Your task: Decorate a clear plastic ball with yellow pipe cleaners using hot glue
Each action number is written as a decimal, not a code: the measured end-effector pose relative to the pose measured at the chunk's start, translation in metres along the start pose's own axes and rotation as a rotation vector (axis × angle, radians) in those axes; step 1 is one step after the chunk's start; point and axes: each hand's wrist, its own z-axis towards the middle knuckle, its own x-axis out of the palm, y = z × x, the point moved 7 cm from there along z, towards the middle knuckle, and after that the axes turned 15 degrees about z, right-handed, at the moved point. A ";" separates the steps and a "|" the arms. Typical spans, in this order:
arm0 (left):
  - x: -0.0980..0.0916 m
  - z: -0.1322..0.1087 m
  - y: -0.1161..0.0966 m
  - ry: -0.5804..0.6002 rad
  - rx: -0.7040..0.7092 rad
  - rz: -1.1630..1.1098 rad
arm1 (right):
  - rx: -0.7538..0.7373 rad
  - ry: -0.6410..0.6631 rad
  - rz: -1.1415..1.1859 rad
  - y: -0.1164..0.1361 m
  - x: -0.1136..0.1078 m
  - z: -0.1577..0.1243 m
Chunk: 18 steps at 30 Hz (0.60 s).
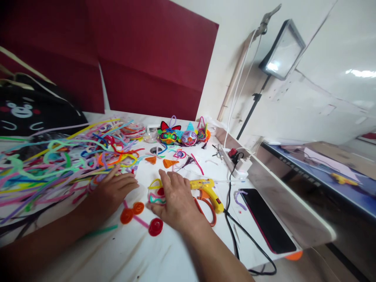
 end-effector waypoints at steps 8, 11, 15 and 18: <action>0.005 -0.002 0.002 0.026 0.027 0.041 | -0.270 -0.281 0.129 0.021 -0.019 -0.014; 0.003 0.000 0.003 0.029 0.028 0.034 | -0.386 -0.297 0.157 0.034 -0.021 -0.019; 0.004 0.000 0.006 0.040 0.004 0.035 | -0.545 -0.266 0.101 0.050 -0.017 -0.025; 0.006 -0.002 0.008 0.010 0.011 0.042 | -0.617 -0.261 0.028 0.056 -0.015 -0.029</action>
